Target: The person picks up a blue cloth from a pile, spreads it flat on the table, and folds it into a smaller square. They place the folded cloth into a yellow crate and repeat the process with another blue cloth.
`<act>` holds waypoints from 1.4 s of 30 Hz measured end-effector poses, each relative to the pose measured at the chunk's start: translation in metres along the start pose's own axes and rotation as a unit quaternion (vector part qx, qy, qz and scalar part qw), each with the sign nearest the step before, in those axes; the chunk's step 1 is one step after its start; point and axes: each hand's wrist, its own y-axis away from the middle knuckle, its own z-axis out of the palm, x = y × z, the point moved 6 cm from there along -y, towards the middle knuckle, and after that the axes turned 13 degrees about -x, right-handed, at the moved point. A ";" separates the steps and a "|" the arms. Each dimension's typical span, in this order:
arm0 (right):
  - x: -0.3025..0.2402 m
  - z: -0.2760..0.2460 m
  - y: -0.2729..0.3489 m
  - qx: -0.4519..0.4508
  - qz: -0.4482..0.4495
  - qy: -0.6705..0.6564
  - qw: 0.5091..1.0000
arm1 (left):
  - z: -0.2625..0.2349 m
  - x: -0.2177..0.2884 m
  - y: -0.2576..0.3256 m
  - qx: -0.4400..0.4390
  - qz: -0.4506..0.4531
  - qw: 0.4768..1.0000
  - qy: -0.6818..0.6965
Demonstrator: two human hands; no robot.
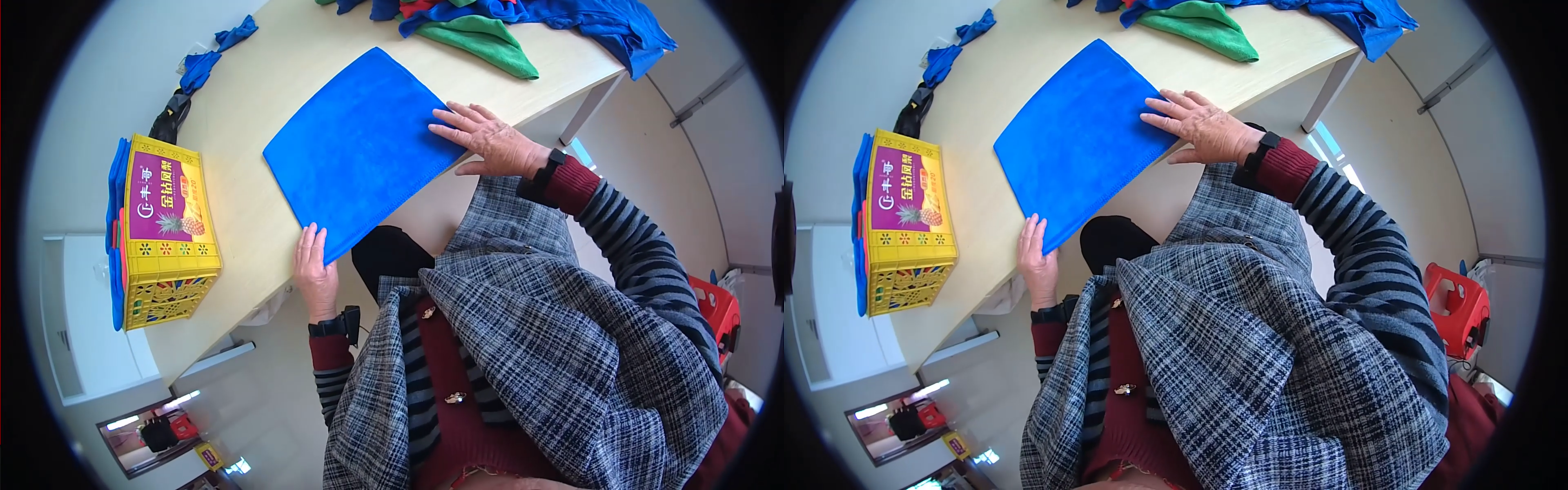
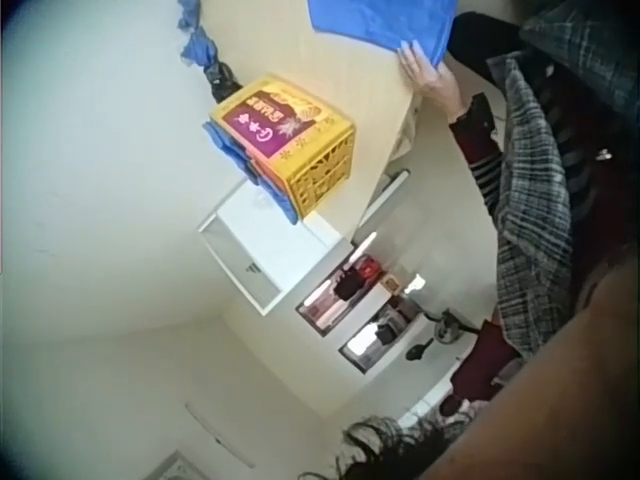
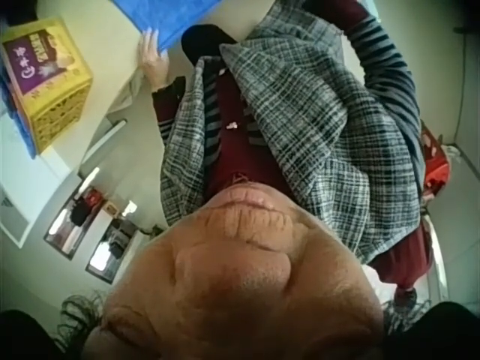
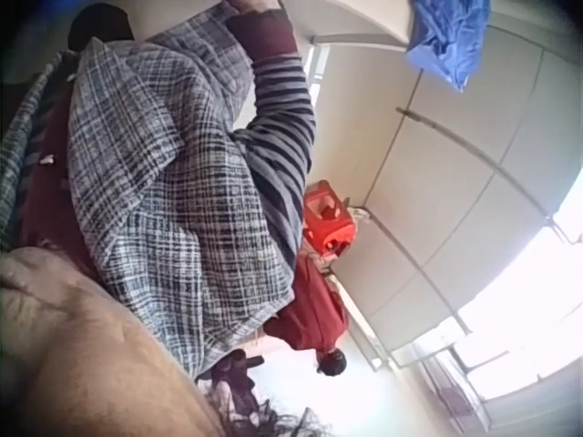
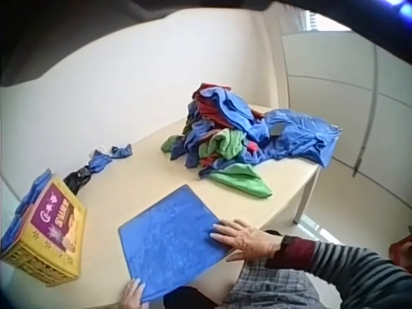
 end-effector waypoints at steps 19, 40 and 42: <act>0.009 -0.066 -0.012 -0.092 -0.067 -0.246 0.963 | -0.065 -0.009 0.008 -0.024 -0.081 0.956 0.281; 0.096 0.011 -0.195 -0.119 0.197 -0.392 0.891 | 0.026 -0.180 -0.114 0.035 -0.248 0.900 0.357; 0.086 0.019 -0.178 -0.094 0.234 -0.496 0.831 | 0.027 -0.179 -0.094 0.057 -0.249 0.893 0.370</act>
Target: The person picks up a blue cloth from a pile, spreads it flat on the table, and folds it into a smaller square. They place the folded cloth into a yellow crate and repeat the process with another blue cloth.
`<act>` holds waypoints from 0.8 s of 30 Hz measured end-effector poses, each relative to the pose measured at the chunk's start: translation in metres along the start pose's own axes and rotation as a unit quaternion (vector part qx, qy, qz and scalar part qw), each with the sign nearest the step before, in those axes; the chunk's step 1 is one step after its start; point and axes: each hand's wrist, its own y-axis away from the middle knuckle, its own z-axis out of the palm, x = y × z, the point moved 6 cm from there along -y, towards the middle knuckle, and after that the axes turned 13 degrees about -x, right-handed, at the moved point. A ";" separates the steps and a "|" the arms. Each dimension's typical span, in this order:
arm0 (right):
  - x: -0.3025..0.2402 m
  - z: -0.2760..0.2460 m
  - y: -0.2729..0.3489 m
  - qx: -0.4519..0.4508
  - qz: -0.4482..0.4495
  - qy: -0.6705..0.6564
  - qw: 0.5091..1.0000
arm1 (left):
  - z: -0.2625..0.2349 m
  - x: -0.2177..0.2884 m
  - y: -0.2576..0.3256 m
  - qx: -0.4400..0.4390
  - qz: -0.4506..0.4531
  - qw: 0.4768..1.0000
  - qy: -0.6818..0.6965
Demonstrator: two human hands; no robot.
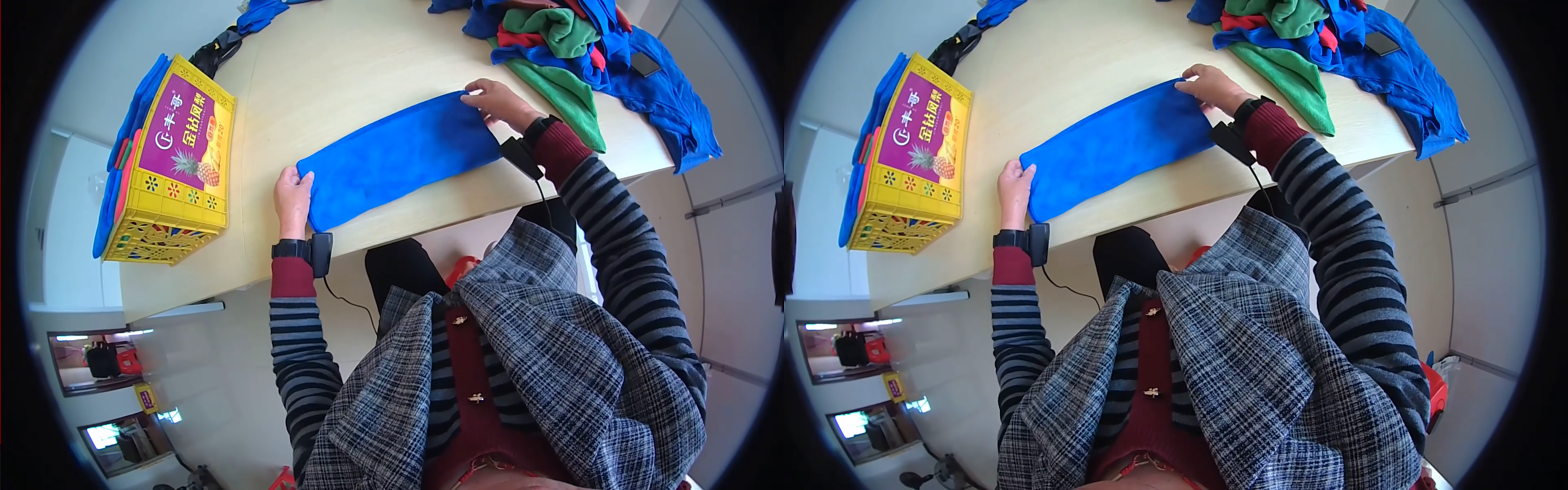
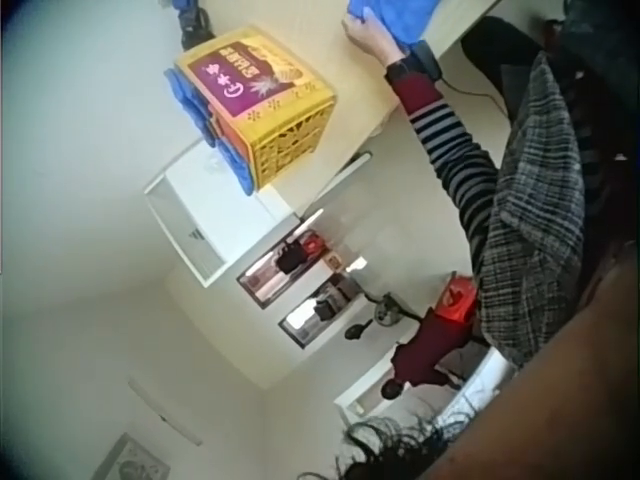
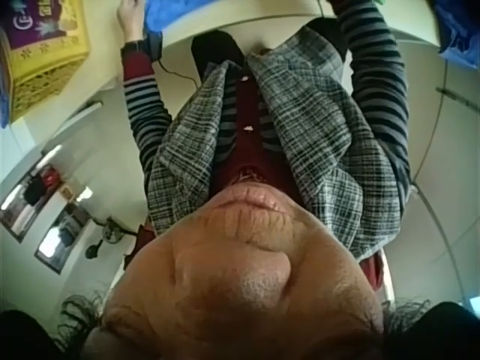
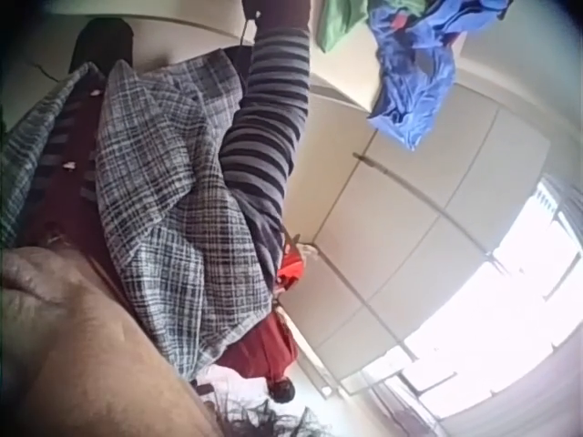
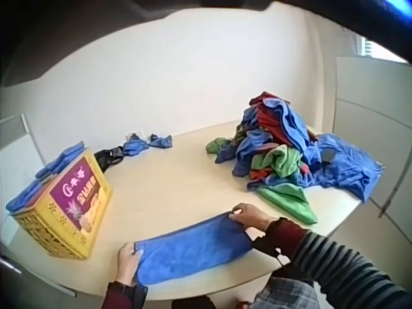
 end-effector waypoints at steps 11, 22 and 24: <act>-0.007 0.016 0.036 0.085 -0.047 0.175 0.980 | 0.007 0.036 0.035 0.098 0.047 0.993 -0.041; 0.003 0.023 0.068 0.160 -0.061 0.178 0.969 | 0.020 0.040 0.083 0.070 -0.056 0.996 -0.027; 0.003 0.029 0.081 0.175 -0.077 0.150 0.970 | 0.027 0.038 0.094 0.092 -0.034 0.995 -0.024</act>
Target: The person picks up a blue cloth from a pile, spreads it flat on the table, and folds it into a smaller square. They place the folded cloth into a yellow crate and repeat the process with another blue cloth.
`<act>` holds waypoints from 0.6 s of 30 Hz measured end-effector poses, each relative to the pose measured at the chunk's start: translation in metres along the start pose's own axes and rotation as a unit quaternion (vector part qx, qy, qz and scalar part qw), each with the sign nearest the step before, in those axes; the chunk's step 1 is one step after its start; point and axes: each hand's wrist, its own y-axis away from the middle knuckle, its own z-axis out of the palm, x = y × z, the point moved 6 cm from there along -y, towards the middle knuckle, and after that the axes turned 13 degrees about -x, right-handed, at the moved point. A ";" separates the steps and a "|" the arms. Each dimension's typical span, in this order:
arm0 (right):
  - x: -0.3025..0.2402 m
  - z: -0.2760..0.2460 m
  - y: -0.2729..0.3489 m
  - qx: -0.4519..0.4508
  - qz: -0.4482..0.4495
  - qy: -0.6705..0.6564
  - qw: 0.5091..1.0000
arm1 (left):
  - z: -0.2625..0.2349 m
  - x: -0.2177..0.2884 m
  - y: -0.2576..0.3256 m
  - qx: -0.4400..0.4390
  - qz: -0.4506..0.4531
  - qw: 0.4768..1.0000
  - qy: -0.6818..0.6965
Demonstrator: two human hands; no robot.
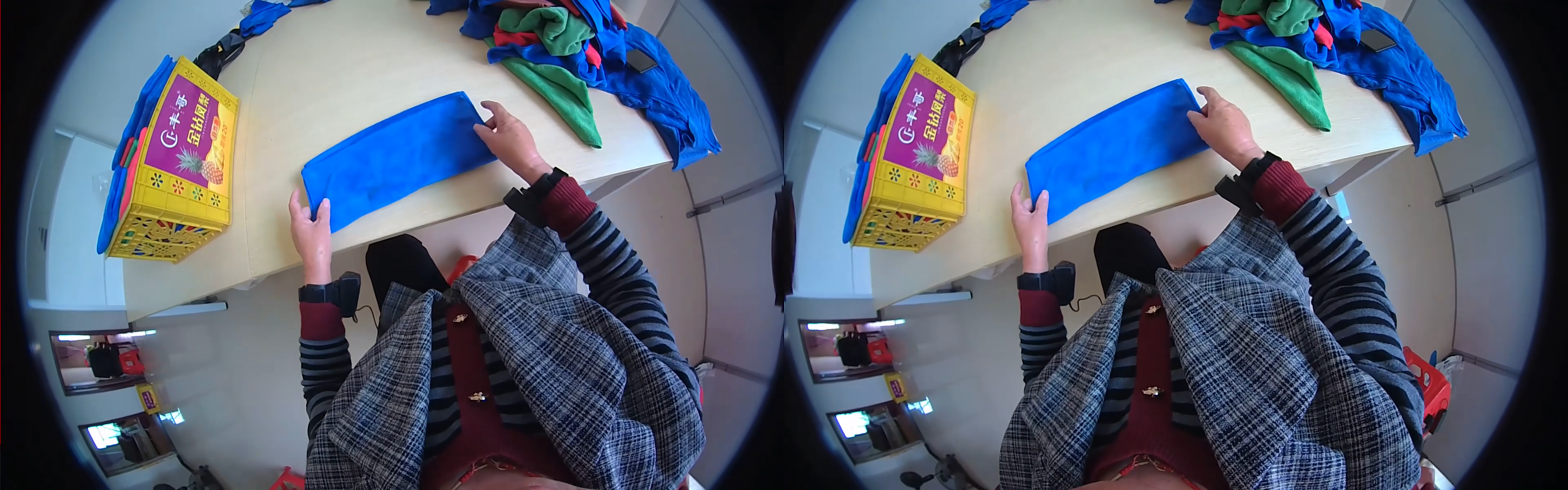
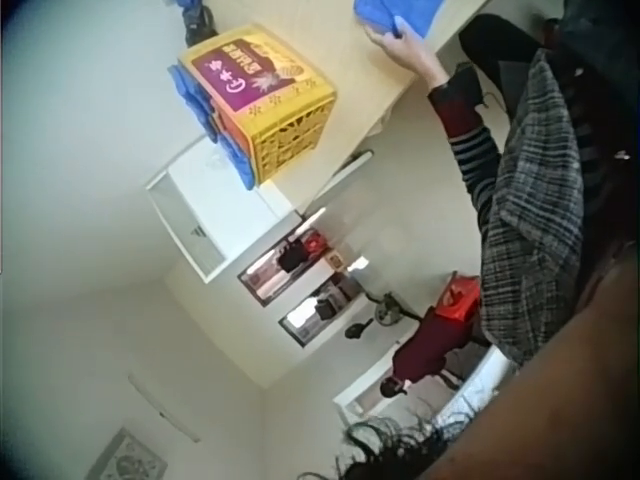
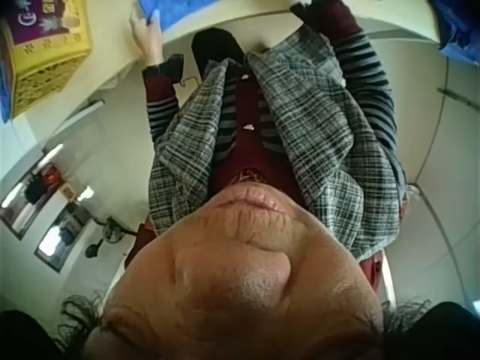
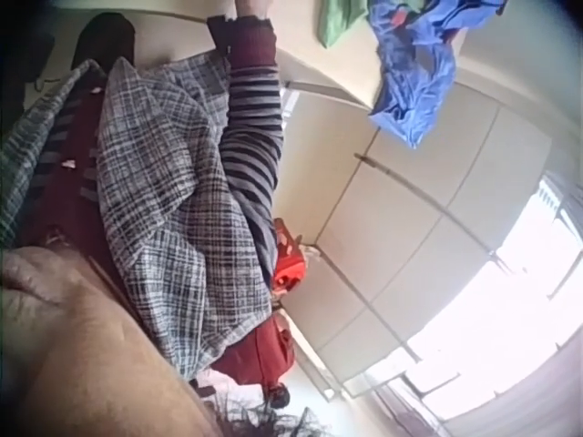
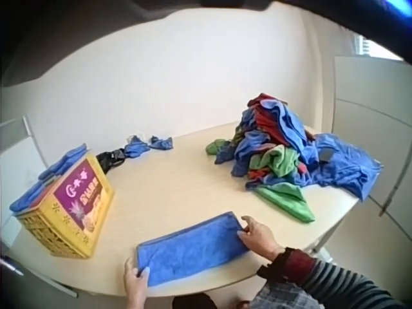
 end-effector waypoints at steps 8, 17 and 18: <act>-0.016 0.016 0.022 0.066 -0.066 0.177 0.980 | 0.006 0.015 0.033 0.094 0.061 0.986 -0.123; -0.014 0.013 0.030 0.035 -0.028 0.226 0.973 | 0.004 0.018 0.045 0.138 0.098 0.957 -0.234; -0.015 0.013 0.030 0.034 -0.033 0.226 0.973 | 0.003 0.018 0.046 0.144 0.103 0.953 -0.246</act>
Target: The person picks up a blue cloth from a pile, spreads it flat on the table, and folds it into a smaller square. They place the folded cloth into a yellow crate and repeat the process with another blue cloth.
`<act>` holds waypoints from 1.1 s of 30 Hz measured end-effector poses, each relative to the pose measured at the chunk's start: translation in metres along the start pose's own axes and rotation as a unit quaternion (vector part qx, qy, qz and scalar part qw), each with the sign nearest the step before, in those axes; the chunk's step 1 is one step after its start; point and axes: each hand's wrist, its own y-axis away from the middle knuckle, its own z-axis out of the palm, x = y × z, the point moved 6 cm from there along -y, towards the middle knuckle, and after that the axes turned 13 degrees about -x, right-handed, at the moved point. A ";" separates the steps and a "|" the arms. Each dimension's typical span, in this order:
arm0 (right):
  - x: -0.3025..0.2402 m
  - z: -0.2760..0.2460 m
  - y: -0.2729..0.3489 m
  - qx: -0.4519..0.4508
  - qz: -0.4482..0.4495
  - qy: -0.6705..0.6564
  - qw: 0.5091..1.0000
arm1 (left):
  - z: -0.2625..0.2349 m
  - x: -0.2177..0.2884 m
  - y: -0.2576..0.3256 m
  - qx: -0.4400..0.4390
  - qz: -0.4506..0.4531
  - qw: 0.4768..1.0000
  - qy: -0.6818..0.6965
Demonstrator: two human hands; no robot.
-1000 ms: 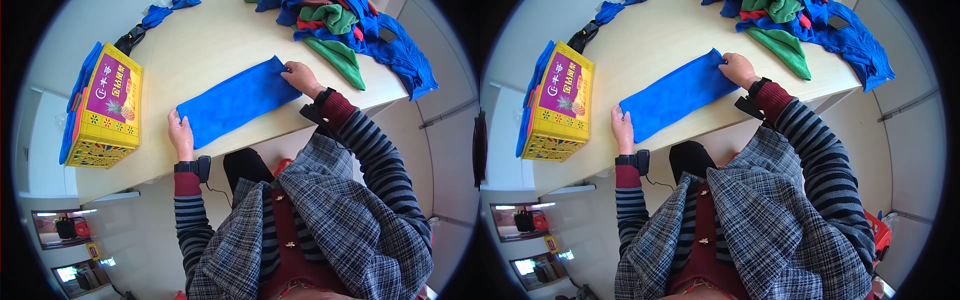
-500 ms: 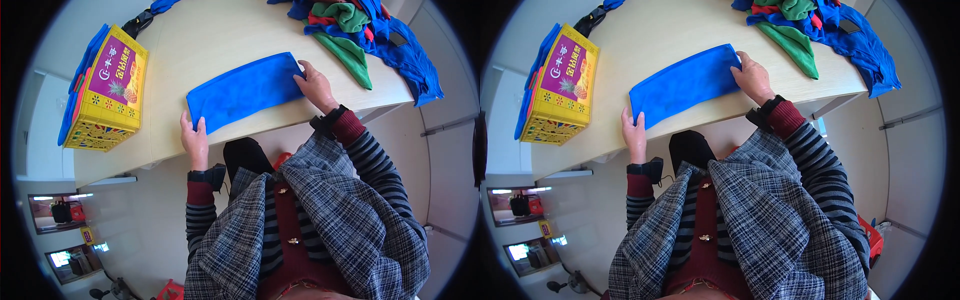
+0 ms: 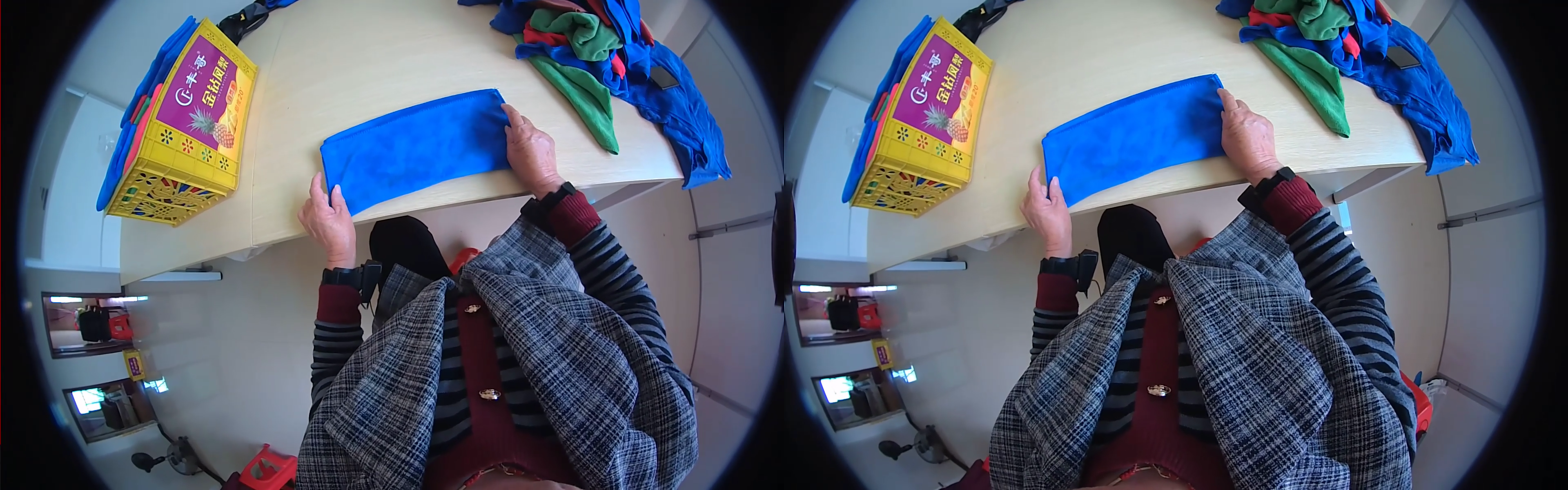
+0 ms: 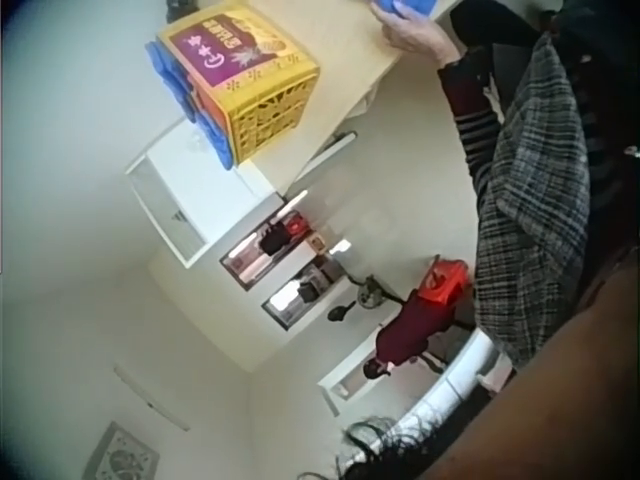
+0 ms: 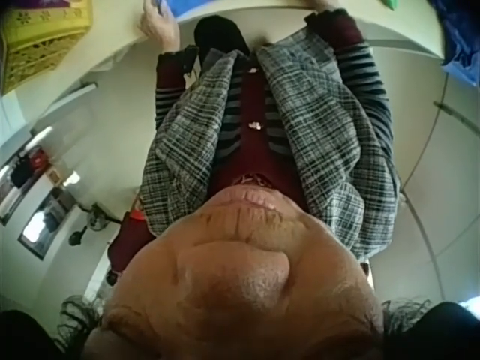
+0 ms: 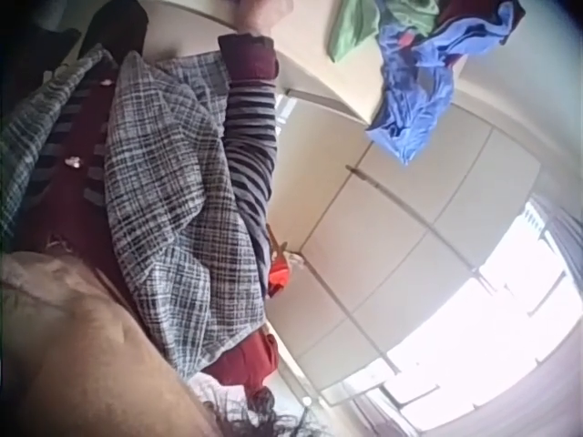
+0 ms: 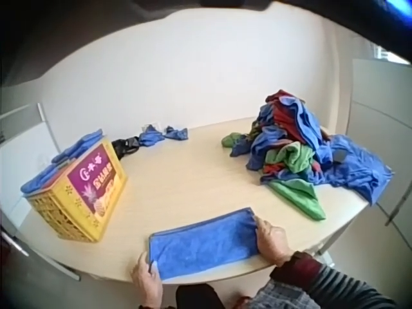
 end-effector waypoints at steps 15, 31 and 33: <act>-0.064 -0.046 0.014 0.080 -0.149 0.032 0.985 | -0.023 0.067 -0.007 -0.072 0.128 0.988 -0.049; -0.115 0.039 0.051 -0.080 -0.208 0.042 0.974 | 0.023 0.111 0.029 -0.244 0.243 0.932 -0.110; -0.100 0.036 0.048 -0.077 -0.194 0.047 0.977 | 0.015 0.103 0.032 -0.244 0.236 0.934 -0.114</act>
